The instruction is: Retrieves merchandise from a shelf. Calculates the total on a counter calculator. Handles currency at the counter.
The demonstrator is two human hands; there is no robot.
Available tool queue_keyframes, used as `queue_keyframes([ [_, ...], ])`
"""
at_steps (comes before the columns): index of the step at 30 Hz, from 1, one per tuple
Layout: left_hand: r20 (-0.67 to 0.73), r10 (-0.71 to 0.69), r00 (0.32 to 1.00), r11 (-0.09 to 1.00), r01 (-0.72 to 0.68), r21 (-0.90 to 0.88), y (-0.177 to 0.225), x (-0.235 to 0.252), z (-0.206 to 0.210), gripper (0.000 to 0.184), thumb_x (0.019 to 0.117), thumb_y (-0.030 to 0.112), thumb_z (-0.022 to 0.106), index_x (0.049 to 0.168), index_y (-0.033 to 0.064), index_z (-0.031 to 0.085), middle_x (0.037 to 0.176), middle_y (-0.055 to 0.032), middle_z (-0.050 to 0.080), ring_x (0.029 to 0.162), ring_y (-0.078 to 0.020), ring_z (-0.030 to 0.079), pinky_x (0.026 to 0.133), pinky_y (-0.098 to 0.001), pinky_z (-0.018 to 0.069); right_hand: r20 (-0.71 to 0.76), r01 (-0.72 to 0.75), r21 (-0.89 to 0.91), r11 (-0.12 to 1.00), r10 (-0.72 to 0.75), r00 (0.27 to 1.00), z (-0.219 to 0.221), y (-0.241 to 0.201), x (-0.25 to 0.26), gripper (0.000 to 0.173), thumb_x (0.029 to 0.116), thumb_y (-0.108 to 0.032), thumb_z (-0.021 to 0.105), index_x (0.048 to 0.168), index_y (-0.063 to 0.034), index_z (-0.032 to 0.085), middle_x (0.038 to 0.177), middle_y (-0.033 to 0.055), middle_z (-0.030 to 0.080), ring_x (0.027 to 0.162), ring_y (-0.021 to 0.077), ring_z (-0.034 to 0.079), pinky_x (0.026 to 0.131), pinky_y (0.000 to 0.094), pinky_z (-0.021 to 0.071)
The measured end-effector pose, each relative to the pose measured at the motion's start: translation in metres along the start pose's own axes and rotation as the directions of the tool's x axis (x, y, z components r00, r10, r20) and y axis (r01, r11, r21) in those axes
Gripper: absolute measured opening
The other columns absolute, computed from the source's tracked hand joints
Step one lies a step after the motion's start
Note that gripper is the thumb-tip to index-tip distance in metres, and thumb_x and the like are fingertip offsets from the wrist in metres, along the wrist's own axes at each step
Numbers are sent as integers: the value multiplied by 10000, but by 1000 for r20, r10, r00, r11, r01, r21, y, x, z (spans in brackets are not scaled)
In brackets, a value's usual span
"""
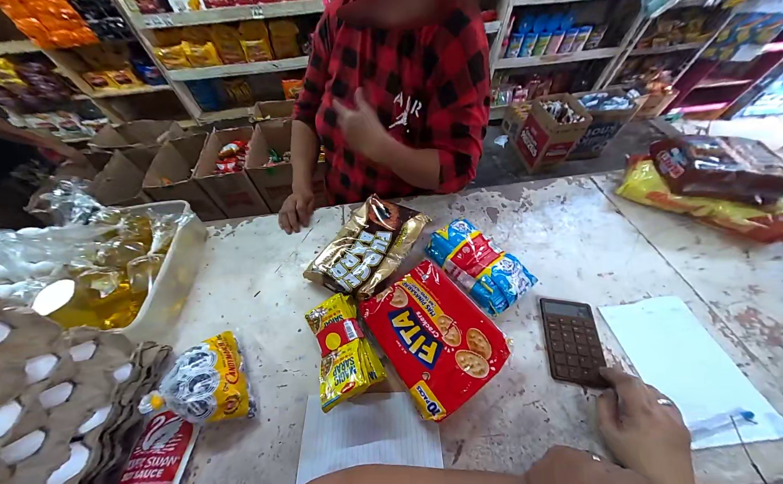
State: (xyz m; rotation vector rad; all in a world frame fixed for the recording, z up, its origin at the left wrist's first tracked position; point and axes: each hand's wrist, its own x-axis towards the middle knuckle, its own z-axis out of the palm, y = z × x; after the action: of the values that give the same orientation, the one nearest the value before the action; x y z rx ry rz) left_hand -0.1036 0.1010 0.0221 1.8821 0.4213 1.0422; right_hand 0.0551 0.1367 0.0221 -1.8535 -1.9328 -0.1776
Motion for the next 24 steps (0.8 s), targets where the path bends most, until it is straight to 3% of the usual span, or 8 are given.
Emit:
queue_keyframes([
  [8, 3, 18, 1000, 1000, -18, 3, -4, 4, 0, 329, 1031, 205, 471, 1035, -24, 706, 833, -147, 715, 772, -250, 719, 685, -434, 582, -41, -6, -55, 998, 4, 999, 4, 1, 1, 368, 911, -144, 467, 1132, 16, 715, 1053, 223, 736, 971, 449, 710, 841, 612, 541],
  [15, -8, 33, 999, 999, -33, 9, -10, 3, 2, 355, 1039, 228, 440, 1022, 0, 711, 846, -124, 725, 791, -206, 721, 707, -392, 589, 30, -72, 76, 994, 70, 997, -5, 11, 6, 333, 896, -67, 513, 1156, -18, 715, 1101, 156, 750, 1024, 372, 718, 904, 562, 539],
  [19, -17, 39, 999, 999, -38, 14, -13, 1, 2, 360, 1049, 242, 439, 1031, 5, 709, 847, -117, 729, 781, -192, 720, 706, -374, 590, 146, -167, 114, 979, 149, 978, -17, 5, 21, 286, 958, -80, 513, 1157, -29, 712, 1088, 135, 750, 1053, 355, 701, 940, 547, 522],
  [24, -22, 49, 999, 998, -48, 31, -17, -1, 6, 366, 1055, 259, 435, 1004, 15, 703, 812, -104, 716, 744, -181, 707, 669, -358, 582, 87, -115, 168, 979, 101, 991, -13, -7, 46, 297, 950, -100, 518, 1153, -57, 729, 1025, 103, 758, 953, 325, 699, 827, 494, 559],
])
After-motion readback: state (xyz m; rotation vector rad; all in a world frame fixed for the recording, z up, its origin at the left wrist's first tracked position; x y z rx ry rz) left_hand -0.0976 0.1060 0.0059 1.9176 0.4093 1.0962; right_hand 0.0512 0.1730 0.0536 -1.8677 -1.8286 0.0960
